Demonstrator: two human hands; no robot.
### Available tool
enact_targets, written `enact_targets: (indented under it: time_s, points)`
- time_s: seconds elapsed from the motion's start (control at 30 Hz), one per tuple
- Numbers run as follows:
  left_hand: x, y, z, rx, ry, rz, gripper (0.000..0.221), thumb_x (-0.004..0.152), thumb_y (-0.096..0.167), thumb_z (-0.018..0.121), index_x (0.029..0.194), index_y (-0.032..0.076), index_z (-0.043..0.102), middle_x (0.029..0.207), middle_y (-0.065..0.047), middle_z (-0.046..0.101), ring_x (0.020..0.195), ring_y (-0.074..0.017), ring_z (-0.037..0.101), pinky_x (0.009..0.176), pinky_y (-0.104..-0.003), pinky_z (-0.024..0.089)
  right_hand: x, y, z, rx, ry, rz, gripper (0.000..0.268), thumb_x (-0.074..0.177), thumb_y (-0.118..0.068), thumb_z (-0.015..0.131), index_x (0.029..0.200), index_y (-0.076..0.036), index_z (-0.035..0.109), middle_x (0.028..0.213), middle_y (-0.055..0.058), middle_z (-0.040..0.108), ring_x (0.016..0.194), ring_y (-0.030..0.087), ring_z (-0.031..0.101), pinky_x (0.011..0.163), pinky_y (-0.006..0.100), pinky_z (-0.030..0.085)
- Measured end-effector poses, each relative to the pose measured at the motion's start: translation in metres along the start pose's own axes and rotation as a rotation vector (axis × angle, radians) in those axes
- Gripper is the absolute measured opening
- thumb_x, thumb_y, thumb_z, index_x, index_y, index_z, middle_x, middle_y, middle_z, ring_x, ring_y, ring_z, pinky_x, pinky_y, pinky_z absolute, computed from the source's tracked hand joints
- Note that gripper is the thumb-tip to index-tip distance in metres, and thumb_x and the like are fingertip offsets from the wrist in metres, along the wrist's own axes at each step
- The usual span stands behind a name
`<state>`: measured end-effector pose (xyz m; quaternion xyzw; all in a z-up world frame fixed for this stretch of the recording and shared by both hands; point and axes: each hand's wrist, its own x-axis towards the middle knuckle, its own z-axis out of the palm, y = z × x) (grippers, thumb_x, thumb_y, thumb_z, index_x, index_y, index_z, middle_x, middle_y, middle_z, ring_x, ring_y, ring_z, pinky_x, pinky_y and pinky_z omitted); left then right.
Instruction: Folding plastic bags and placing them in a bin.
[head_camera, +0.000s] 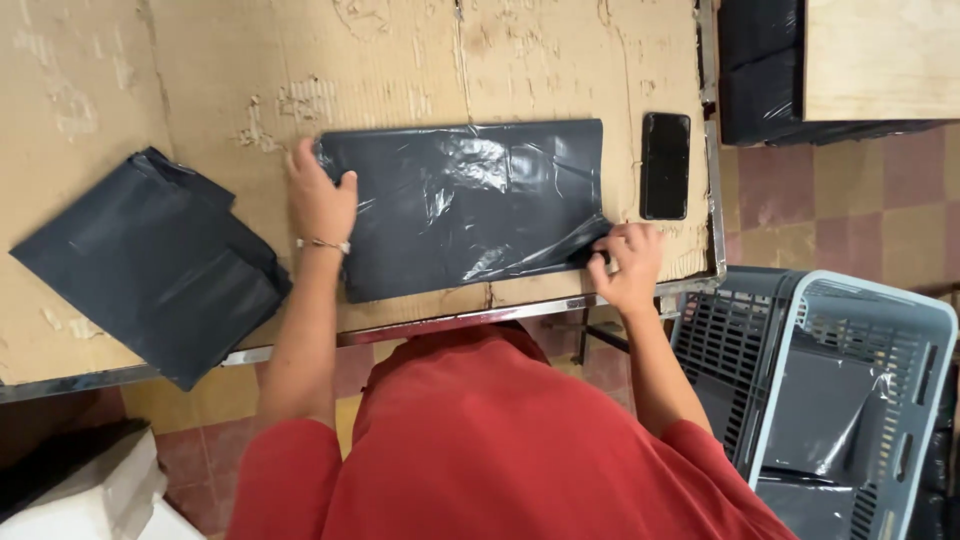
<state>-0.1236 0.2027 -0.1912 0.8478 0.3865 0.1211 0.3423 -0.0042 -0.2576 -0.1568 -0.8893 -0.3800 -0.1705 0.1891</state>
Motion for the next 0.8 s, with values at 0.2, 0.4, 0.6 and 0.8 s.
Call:
enact_targets:
  time_s: [0.2, 0.4, 0.6, 0.8]
  points:
    - [-0.043, 0.092, 0.06, 0.338, -0.086, 0.629, 0.064, 0.091, 0.035, 0.072, 0.146, 0.006, 0.054, 0.16, -0.016, 0.041, 0.152, -0.0379, 0.026, 0.114, -0.072, 0.023, 0.125, -0.127, 0.02, 0.3, 0.139, -0.069, 0.04, 0.108, -0.038, 0.043, 0.124, -0.012, 0.069, 0.125, 0.012, 0.067, 0.126, 0.034, 0.06, 0.099, 0.047, 0.041]
    - [-0.044, 0.095, 0.068, 0.406, -0.323, 0.573, 0.086, 0.09, 0.051, 0.062, 0.16, 0.012, 0.033, 0.172, -0.013, 0.019, 0.16, -0.0341, 0.006, 0.121, -0.072, 0.009, 0.117, -0.092, 0.14, -0.047, -0.192, -0.099, 0.082, 0.098, -0.071, 0.045, 0.159, -0.016, 0.042, 0.163, 0.016, 0.042, 0.155, 0.034, 0.03, 0.125, 0.058, 0.009]
    - [-0.067, 0.024, 0.007, 0.393, -0.32, 0.627, 0.107, 0.08, 0.069, 0.067, 0.159, 0.005, 0.033, 0.169, -0.017, 0.024, 0.158, -0.0359, 0.017, 0.118, -0.072, 0.024, 0.096, -0.017, 0.113, -0.237, -0.244, 0.208, 0.072, 0.103, -0.054, 0.05, 0.162, -0.014, 0.039, 0.168, 0.016, 0.033, 0.156, 0.036, 0.024, 0.124, 0.06, 0.013]
    - [-0.111, -0.093, 0.029, 0.441, -0.049, 1.256, 0.023, 0.106, 0.03, 0.044, 0.12, 0.021, 0.061, 0.126, 0.001, 0.061, 0.13, -0.0225, 0.055, 0.102, -0.047, 0.046, 0.025, -0.11, 0.106, 0.203, -0.115, -0.28, 0.068, 0.097, -0.044, 0.049, 0.152, -0.005, 0.048, 0.155, 0.018, 0.049, 0.148, 0.036, 0.041, 0.124, 0.051, 0.027]
